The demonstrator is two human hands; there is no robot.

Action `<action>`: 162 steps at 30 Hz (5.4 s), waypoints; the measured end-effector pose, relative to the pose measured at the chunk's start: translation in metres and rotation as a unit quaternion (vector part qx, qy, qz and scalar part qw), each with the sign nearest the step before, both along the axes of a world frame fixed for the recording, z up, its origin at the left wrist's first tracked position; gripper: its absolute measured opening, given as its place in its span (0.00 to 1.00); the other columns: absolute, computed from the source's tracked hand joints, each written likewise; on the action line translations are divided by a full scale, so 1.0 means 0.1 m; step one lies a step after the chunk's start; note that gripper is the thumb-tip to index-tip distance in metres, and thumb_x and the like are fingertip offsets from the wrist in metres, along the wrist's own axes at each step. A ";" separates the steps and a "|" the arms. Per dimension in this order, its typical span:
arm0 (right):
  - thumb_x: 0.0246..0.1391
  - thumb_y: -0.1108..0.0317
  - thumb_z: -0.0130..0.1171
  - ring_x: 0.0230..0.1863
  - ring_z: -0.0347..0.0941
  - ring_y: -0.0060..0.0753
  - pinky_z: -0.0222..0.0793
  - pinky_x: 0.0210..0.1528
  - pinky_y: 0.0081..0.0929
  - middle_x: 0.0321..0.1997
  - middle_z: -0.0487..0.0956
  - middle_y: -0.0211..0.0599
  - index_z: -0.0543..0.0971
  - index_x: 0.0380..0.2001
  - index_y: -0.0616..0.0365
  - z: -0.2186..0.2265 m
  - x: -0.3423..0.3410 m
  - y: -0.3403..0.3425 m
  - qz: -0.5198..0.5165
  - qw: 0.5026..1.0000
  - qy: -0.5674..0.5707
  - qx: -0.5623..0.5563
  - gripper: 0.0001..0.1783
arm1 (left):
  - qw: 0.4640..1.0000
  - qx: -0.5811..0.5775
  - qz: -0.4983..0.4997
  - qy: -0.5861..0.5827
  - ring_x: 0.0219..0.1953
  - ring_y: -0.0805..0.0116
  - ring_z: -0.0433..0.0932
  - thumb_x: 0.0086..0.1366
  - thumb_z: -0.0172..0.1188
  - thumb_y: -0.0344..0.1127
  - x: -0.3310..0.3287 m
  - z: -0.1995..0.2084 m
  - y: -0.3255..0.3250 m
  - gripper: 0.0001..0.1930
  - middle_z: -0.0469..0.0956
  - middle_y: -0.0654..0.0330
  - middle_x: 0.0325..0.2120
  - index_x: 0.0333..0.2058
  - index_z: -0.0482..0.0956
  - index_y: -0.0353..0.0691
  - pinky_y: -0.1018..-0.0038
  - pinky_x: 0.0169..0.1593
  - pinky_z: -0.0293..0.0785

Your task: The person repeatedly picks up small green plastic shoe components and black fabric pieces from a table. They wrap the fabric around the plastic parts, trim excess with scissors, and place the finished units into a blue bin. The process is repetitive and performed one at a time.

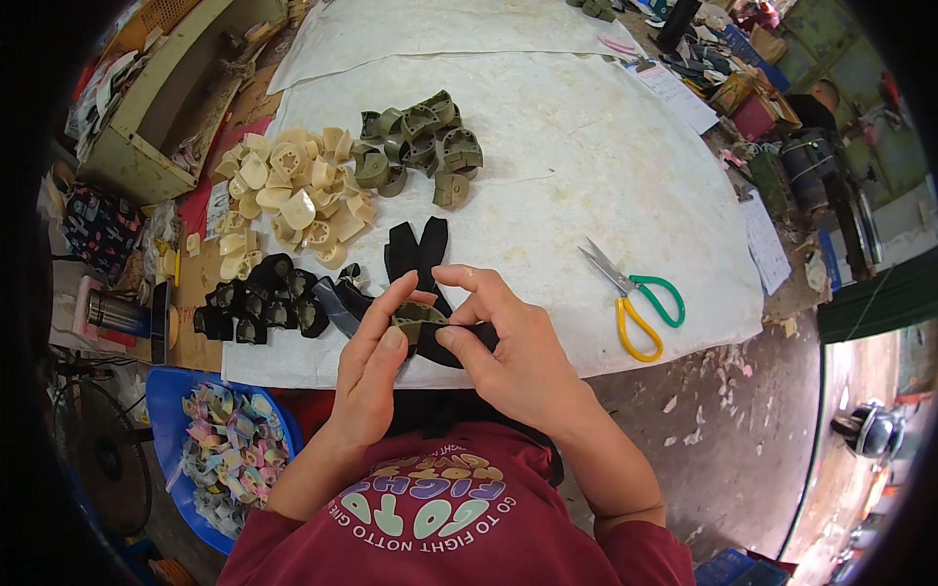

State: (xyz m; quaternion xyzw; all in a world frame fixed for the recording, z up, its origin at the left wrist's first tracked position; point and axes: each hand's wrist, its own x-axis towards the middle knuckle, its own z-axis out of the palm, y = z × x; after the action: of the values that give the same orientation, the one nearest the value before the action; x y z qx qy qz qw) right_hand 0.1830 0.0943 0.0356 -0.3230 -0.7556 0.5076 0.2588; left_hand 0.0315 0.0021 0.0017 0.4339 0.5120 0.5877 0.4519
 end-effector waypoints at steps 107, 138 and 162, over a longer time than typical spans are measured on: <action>0.47 0.74 0.69 0.31 0.72 0.16 0.69 0.34 0.17 0.32 0.76 0.27 0.80 0.30 0.59 -0.43 0.16 -0.19 -0.032 0.968 0.094 -0.231 0.07 | 0.988 0.015 -0.091 0.125 0.48 0.73 0.75 0.54 0.65 0.23 -0.08 -0.22 0.04 0.28 0.74 0.60 0.47 0.55 0.70 0.37 0.73 0.53 0.71; 0.44 0.73 0.69 0.39 0.72 0.29 0.67 0.41 0.25 0.33 0.76 0.33 0.78 0.25 0.58 -0.31 0.13 -0.16 -0.029 0.998 0.057 0.022 0.08 | 0.985 0.089 -0.046 -0.142 0.50 0.69 0.74 0.58 0.58 0.16 -0.06 -0.29 -0.02 0.23 0.71 0.53 0.52 0.54 0.74 0.33 0.77 0.50 0.74; 0.55 0.69 0.61 0.45 0.74 0.21 0.71 0.42 0.19 0.50 0.78 0.36 0.76 0.53 0.59 -0.29 0.04 -0.02 0.001 0.981 0.115 -0.154 0.21 | 0.987 0.084 -0.009 -0.133 0.35 0.79 0.70 0.66 0.54 0.26 -0.05 -0.34 0.12 0.15 0.73 0.63 0.44 0.51 0.78 0.38 0.83 0.40 0.66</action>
State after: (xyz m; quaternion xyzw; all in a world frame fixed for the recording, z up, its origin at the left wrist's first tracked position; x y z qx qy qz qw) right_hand 0.1867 0.0928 0.0062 -0.2977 -0.6337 0.6521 0.2909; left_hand 0.0262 0.0136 -0.0319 0.3931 0.3920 0.6772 0.4829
